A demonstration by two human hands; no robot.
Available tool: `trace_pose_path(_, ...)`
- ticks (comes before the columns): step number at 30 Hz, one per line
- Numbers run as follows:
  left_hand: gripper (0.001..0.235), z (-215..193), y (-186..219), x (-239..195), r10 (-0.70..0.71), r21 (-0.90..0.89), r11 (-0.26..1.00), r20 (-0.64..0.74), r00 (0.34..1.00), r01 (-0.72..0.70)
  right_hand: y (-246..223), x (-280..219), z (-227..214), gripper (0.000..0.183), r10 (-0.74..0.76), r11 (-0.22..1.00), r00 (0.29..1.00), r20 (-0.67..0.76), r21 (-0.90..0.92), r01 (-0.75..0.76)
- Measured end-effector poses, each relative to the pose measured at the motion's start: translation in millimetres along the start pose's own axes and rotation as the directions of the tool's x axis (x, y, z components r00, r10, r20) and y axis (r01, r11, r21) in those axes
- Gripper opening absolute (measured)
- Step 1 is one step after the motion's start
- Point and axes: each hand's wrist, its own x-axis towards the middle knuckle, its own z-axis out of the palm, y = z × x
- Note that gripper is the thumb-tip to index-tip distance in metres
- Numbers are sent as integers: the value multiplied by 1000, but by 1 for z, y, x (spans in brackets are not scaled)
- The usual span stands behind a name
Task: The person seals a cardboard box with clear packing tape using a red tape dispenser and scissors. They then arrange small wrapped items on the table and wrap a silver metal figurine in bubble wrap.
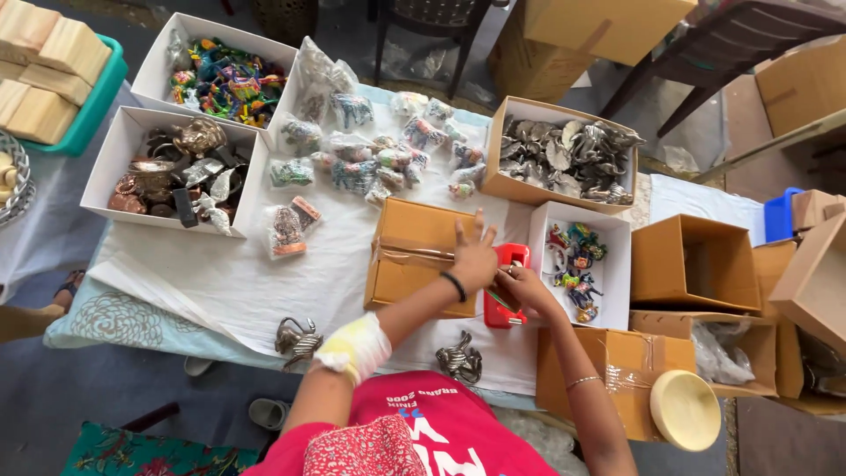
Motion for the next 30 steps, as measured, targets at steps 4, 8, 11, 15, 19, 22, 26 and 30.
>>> trace_pose_path(4, 49, -11, -16, 20, 30, -117, 993, 258, 966, 0, 3, 17, 6, 35, 66, 998, 996, 55, -8, -65)
trace_pose_path(8, 28, 10, -2, 15, -78, -57, 995, 101, 992, 84, 44, 42, 30, 31, -33, 991, 999, -5, 126, 33)
trace_pose_path(11, 24, 34, 6, 23, -139, -8, 990, -1, 990, 139, 23, 40, 32, 31, 99, 995, 988, -114, 12, -98)
trace_pose_path(15, 25, 9, 14, 8, -119, 32, 992, -49, 992, 121, -43, 10, 24, 35, 115, 912, 956, -271, -354, -210)
trace_pose_path(19, 22, 39, 15, 0, -72, 31, 997, -128, 989, 77, -59, -4, 29, 33, 57, 852, 944, -324, -477, -215)
trace_pose_path(22, 15, 38, 0, -11, -9, 37, 999, -198, 980, 17, -52, -1, 33, 34, 91, 911, 926, -366, -346, -226)
trace_pose_path(26, 26, 13, -23, -34, 131, -30, 989, -287, 949, -145, 24, 39, 36, 34, 84, 984, 985, -150, 171, -58)
trace_pose_path(30, 81, -6, -55, -49, 121, -353, 873, -512, 850, -337, 0, 31, 9, 30, 97, 992, 994, 44, 79, -101)
